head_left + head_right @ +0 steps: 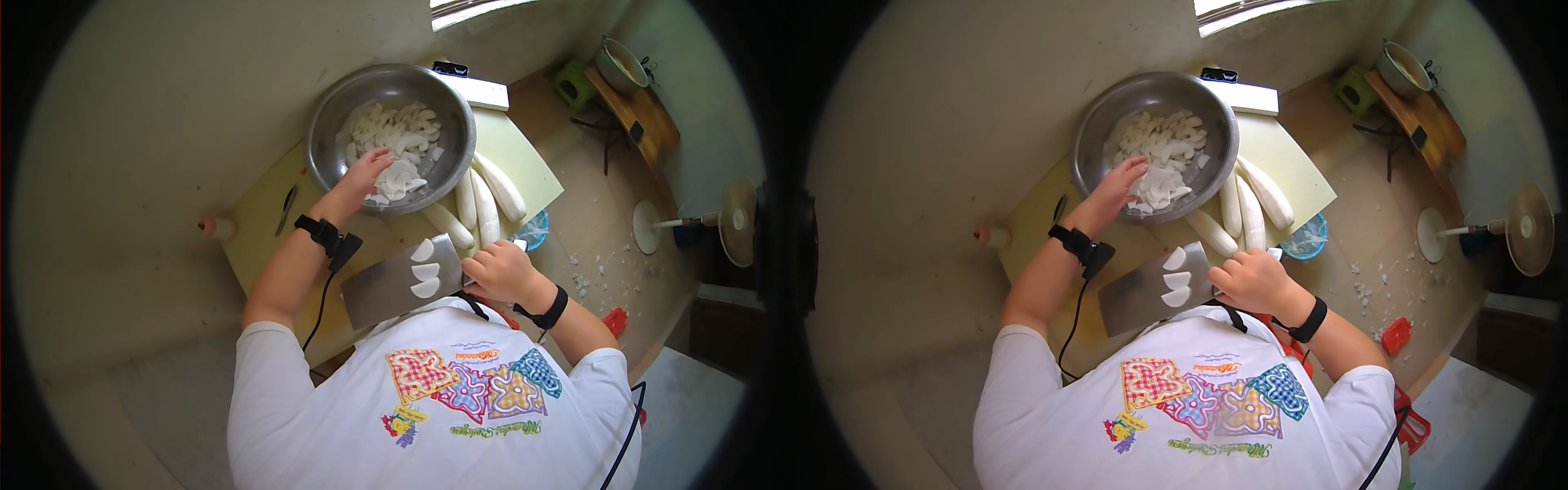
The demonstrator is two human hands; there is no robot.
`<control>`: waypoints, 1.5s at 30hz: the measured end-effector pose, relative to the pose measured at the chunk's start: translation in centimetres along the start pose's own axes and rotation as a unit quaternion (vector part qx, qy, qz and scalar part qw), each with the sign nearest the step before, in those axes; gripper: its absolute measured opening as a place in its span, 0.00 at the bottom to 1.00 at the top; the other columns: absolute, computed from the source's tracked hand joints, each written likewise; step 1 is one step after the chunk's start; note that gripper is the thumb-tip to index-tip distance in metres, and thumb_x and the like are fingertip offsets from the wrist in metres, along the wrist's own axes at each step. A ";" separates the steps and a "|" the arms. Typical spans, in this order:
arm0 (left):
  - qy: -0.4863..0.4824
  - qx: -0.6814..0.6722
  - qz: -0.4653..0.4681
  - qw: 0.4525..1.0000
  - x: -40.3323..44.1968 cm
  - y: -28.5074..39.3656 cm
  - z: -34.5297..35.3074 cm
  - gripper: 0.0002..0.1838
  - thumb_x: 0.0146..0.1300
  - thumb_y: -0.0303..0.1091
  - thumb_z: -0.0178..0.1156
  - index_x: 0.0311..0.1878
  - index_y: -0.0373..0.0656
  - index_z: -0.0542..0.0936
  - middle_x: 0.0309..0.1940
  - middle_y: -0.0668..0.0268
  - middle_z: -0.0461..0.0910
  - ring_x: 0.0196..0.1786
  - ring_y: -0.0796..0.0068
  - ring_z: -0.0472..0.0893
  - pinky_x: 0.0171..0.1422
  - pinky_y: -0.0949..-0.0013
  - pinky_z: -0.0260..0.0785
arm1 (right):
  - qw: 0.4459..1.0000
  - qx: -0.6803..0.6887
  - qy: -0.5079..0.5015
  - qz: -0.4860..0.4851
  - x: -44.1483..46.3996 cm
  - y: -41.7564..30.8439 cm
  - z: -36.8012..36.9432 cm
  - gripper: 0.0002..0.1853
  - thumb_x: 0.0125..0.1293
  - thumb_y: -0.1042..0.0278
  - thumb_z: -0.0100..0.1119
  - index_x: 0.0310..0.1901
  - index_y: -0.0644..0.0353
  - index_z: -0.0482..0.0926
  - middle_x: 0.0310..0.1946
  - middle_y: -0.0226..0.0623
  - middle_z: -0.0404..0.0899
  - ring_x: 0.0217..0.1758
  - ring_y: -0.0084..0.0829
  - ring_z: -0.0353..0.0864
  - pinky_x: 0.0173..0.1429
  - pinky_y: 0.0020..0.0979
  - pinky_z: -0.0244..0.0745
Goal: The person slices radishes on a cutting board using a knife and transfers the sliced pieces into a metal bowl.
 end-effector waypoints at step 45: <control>-0.241 0.386 0.053 0.889 -11.0 -1.8 5.2 0.32 0.56 0.42 0.76 0.60 0.36 0.78 0.46 0.62 0.83 0.46 0.74 0.81 0.54 0.69 0.74 | 1.000 -0.015 -0.007 -0.009 -0.2 -0.6 -0.7 0.20 0.46 0.53 0.74 0.36 0.48 0.75 0.24 0.24 0.74 0.31 0.29 0.80 0.35 0.31 0.72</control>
Point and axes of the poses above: each hand's wrist, its own x-axis towards the middle knuckle, its own z-axis out of the palm, y = z × x, the point moved 1 cm from there along x, towards the middle knuckle
